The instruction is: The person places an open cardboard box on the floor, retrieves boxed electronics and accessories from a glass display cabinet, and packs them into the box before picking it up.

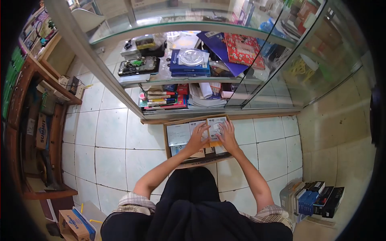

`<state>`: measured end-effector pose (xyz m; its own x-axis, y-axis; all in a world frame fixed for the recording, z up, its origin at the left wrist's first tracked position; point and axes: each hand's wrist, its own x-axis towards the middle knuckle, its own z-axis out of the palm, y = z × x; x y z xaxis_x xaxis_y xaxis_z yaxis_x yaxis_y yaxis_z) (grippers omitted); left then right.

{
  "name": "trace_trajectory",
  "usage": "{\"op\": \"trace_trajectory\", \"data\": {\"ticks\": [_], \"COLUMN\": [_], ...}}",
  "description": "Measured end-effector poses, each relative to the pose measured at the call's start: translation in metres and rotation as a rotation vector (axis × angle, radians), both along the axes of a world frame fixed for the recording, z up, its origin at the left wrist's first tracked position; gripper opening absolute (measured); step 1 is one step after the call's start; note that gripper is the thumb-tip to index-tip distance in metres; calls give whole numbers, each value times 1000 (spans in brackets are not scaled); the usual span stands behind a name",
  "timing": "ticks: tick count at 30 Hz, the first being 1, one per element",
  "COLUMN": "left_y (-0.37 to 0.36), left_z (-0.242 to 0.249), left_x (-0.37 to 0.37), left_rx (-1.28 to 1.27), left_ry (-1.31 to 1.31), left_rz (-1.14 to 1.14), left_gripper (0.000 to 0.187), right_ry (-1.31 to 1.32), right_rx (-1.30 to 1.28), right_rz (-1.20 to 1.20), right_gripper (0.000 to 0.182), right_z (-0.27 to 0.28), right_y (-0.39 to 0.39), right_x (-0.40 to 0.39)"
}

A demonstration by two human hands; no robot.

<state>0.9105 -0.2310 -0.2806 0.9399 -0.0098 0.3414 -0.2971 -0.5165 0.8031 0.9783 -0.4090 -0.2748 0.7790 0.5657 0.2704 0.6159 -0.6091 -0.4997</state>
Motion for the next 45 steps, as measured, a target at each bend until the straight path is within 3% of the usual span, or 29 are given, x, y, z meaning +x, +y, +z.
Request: {"op": "trace_trajectory", "data": {"ticks": [5,8,9,12,17,25,27,30,32,33,35,37,40,45], "left_y": [23,26,25,28,35,67,78,90,99,104,114,119,123,120], "left_z": [138,220,245,299,371,384,390,396,403,405,402,401,406,408], "left_x": [2,3,3,18,57,213,253,309,335,346,361,361,361,358], "left_rx": [45,10,-132,-345,-361,-89,-46,83,28,160,293,727,730,604], "left_ry": [-128,-358,-344,-448,-655,-712,-691,-650,-577,-535,-484,-531,-389,-467], "left_rz": [24,-8,-27,-63,-80,184,287,392,337,400,460,654,603,595], "left_gripper": [48,45,46,50,50,55,56,59,65,66,67,69,67,67], "right_ry": [-114,-277,-282,-420,-420,-145,135,23,-18,-38,-53,-93,6,15], "right_rx": [152,214,255,364,556,897,992,968,953,943,929,924,914,1049], "right_rz": [118,197,214,194,210,-164,-374,-455,-484,-488,-495,-461,-370,-435], "right_gripper": [38,38,37,35,34,51,52,53,53,56,59,64,67,59], "right_z": [130,208,231,296,368,392,399,400,402,403,401,398,398,403], "right_y": [21,32,35,45,74,151,173,196,205,206,209,210,214,212], "right_x": [-3,-5,-3,4,50,218,247,290,321,333,351,367,382,372]}}
